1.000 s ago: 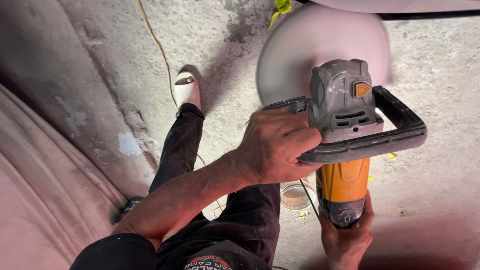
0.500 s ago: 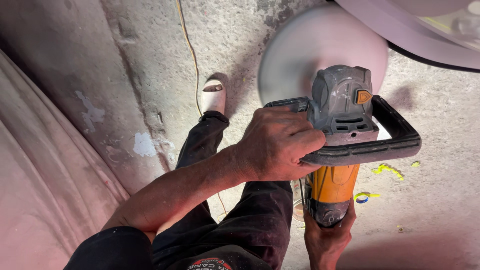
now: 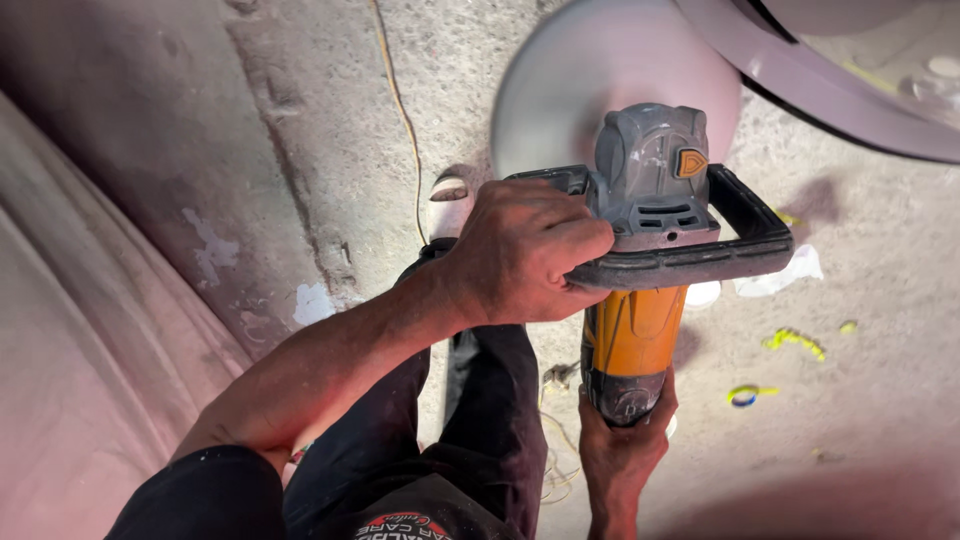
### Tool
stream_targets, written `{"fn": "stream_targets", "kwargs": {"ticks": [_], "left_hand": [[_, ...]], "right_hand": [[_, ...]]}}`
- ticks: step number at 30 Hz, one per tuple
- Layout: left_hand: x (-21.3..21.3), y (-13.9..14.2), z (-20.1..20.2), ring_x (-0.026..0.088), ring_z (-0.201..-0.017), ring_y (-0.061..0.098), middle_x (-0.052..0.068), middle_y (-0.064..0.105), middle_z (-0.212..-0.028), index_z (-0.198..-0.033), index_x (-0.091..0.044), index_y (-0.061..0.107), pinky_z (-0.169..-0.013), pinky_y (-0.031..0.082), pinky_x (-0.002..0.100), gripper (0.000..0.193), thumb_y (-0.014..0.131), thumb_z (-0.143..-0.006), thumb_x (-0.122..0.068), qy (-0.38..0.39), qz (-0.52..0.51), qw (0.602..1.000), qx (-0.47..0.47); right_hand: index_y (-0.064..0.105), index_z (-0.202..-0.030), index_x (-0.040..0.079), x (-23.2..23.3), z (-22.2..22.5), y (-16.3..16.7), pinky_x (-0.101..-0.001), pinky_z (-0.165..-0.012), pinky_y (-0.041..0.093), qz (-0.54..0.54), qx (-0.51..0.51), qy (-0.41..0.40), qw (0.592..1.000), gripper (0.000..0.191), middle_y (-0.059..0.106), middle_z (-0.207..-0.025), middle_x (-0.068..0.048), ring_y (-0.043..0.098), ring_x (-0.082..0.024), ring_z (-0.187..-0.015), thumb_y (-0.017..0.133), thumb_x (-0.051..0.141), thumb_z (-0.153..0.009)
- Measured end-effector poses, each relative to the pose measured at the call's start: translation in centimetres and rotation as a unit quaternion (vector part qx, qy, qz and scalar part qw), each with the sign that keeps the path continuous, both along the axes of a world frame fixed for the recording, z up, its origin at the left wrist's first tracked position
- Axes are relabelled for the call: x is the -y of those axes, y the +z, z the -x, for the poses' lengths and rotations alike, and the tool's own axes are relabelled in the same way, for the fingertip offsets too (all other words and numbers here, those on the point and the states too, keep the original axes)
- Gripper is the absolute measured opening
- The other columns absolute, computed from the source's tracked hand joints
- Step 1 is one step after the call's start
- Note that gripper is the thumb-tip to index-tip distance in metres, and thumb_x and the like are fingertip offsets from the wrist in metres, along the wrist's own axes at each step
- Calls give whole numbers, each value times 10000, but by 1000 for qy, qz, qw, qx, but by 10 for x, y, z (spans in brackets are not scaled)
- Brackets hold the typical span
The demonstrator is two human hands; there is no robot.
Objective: The person uses a rotary polisher with a buffing pad to polish the lower edge of a white car's rear bumper. They move the tool along the bumper's contour, maintaining contact with the surface throughout the clip.
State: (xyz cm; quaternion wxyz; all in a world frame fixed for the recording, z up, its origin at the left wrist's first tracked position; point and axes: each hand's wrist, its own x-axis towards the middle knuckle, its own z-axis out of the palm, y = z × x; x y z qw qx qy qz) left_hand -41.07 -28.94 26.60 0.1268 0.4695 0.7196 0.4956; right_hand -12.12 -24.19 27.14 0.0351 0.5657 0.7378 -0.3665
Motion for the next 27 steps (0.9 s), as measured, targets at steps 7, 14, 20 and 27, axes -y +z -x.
{"fn": "stream_targets", "kwargs": {"ticks": [7, 14, 20, 27], "left_hand": [[12, 11, 21, 264, -637, 638, 46, 595, -678, -759, -88, 549, -620, 501, 412, 328, 870, -713, -133, 27, 8, 1000, -13], [30, -8, 53, 263, -678, 658, 50, 623, -730, -796, -82, 564, -637, 508, 406, 329, 872, -698, -141, 7, -14, 1000, 1], [50, -7, 109, 272, -666, 634, 56, 567, -706, -779, -96, 537, -612, 482, 411, 385, 909, -722, -183, -21, -26, 999, 22], [61, -24, 181, 248, -652, 622, 40, 562, -699, -813, -91, 551, -612, 470, 401, 398, 930, -737, -184, -58, -43, 996, 50]], "right_hand": [[357, -1539, 13, 7, 22, 12, -417, -870, 552, -19, -5, 39, 999, 962, 720, -1122, -257, 734, -350, -1046, 853, 103, -720], [349, -1553, 7, 29, 50, -4, -441, -926, 527, -45, -4, 54, 997, 989, 691, -1215, -279, 695, -362, -1123, 847, 77, -702], [376, -1541, 26, 58, 107, -3, -426, -952, 539, -81, 16, 25, 996, 966, 684, -1249, -268, 701, -343, -1138, 881, 118, -722], [339, -1564, 33, 85, 178, 3, -405, -961, 536, -35, 61, -53, 996, 990, 698, -1252, -256, 703, -324, -1177, 875, 147, -740]]}}
